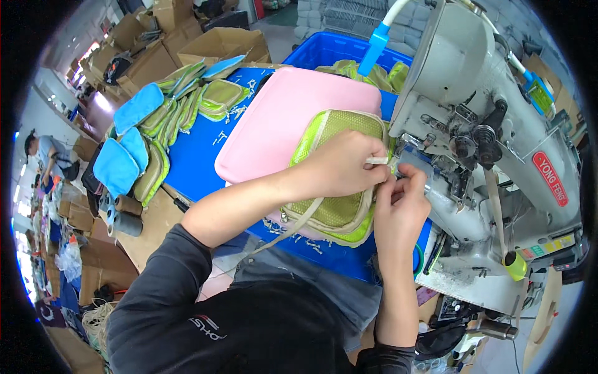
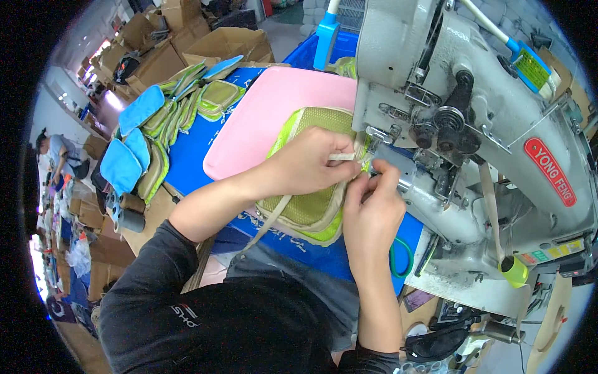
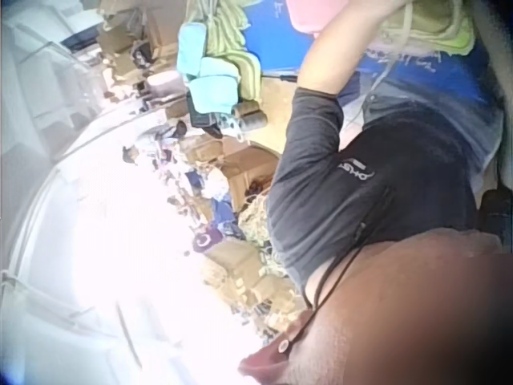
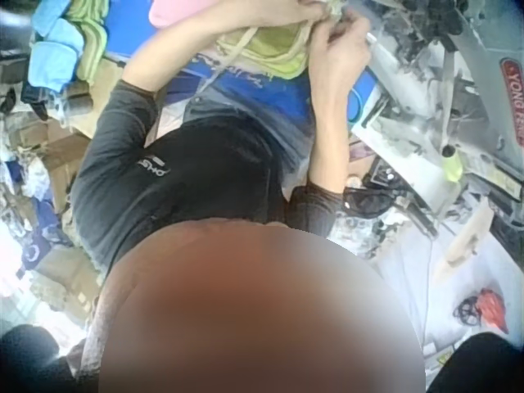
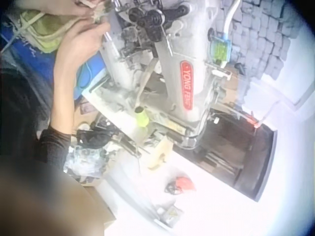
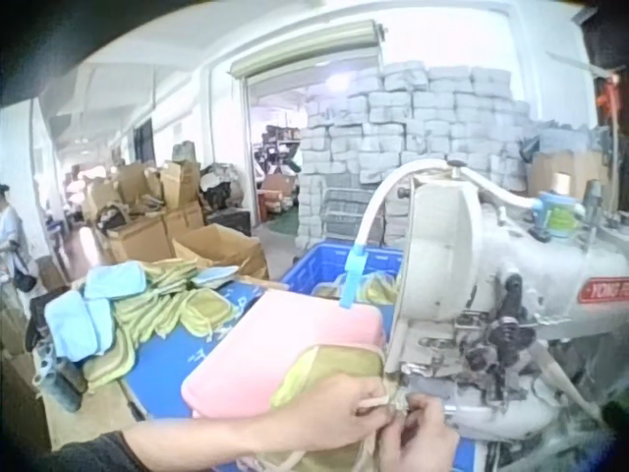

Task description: Trimming loose threads and cleaning up a green mesh bag using scissors.

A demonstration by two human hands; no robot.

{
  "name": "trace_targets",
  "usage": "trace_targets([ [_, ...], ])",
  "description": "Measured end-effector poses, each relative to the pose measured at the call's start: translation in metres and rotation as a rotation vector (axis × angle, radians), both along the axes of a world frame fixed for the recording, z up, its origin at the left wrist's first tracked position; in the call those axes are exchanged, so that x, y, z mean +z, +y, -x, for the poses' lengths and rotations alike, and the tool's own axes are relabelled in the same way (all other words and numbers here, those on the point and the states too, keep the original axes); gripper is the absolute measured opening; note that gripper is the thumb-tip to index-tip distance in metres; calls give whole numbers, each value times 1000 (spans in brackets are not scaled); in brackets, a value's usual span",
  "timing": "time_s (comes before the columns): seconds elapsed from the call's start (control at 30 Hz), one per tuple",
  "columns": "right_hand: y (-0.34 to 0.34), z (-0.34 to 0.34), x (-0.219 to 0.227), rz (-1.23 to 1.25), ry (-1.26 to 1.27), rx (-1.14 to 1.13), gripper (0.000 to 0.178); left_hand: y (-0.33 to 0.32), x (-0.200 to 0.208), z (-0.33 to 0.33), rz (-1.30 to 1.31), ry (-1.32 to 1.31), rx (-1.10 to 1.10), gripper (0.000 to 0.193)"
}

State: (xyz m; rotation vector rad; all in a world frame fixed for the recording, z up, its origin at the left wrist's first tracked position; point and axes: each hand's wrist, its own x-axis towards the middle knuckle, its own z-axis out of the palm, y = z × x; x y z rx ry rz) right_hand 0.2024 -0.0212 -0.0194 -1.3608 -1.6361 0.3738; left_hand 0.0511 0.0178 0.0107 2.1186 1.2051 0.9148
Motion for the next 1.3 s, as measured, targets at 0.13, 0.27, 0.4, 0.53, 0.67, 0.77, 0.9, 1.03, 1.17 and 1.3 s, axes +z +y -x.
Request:
trace_targets([
  [0.13,-8,-4,7,35,19,-24,9,-5,-8,-1,144,-62,-39,17],
  [0.27,-12,-26,9,117,28,171,9,-4,-1,4,114,37,-102,15],
  [0.4,-20,-26,1,-135,-26,221,12,-6,14,9,25,-17,-217,14],
  [0.53,-20,-22,-5,-146,32,195,13,8,10,4,-285,168,-280,19],
  [0.67,-17,-21,-7,-93,202,222,13,12,14,5,-266,196,-383,17],
  [0.77,-13,-19,-11,-51,348,250,11,12,14,7,-207,185,-362,14],
  [0.9,-14,-18,-12,25,446,242,10,9,11,6,-133,115,-313,11],
  [1.03,-13,-16,-12,78,499,220,10,6,4,1,-167,53,-242,11],
  [1.17,-16,-15,-13,166,569,196,12,1,2,-4,-123,24,-128,12],
  [1.3,-17,-12,-7,225,625,158,11,-3,8,-9,-100,51,-27,13],
])
